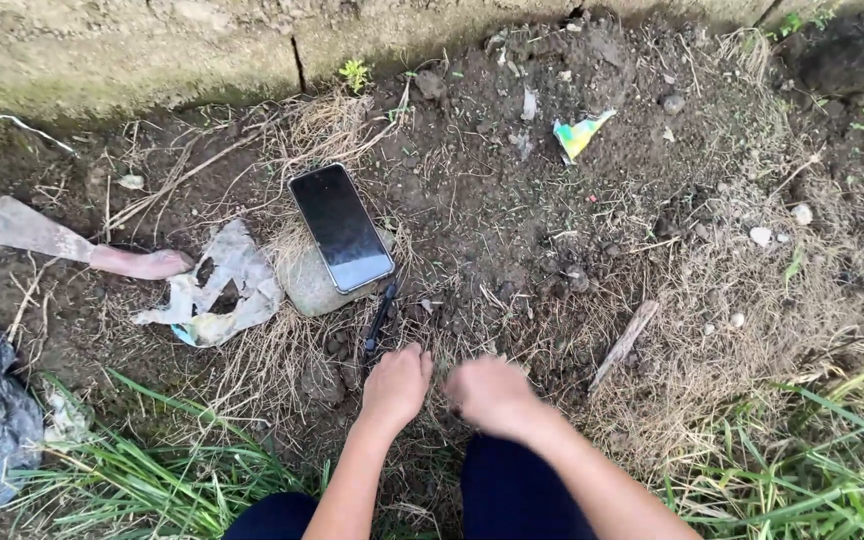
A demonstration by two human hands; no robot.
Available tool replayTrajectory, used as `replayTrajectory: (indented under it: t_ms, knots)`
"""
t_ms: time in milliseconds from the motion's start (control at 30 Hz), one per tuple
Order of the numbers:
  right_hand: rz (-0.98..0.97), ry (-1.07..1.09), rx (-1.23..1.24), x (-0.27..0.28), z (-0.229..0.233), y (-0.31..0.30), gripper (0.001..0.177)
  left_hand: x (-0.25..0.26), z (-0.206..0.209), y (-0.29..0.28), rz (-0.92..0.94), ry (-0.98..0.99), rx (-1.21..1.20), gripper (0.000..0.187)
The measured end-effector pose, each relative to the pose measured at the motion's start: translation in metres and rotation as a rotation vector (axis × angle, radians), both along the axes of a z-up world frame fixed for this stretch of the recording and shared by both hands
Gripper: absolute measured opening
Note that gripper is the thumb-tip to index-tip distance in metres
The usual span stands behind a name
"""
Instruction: The person is weeding a small patch of ground and picking up plastic debris by hand.
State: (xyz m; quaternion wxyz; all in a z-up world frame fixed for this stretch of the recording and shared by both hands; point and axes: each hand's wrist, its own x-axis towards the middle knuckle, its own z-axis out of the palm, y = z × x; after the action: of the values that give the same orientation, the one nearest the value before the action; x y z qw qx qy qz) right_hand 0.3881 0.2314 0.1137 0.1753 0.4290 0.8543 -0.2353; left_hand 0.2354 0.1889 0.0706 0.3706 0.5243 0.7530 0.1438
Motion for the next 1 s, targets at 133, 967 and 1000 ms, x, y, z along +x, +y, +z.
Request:
replayTrajectory:
  t_ms: [133,967,1000]
  knots:
    - [-0.229,-0.009,0.067,-0.015,0.039,0.031,0.051,-0.004,0.023,-0.006,0.008,-0.031,0.007,0.041]
    - [-0.572,0.180,0.092,-0.023,0.007,0.015,0.041,0.021,0.002,0.008,0.100,0.116,0.118,0.036]
    - [-0.594,0.143,0.049,-0.030,0.014,0.021,0.045,0.020,0.013,0.004,0.110,0.105,0.131,0.037]
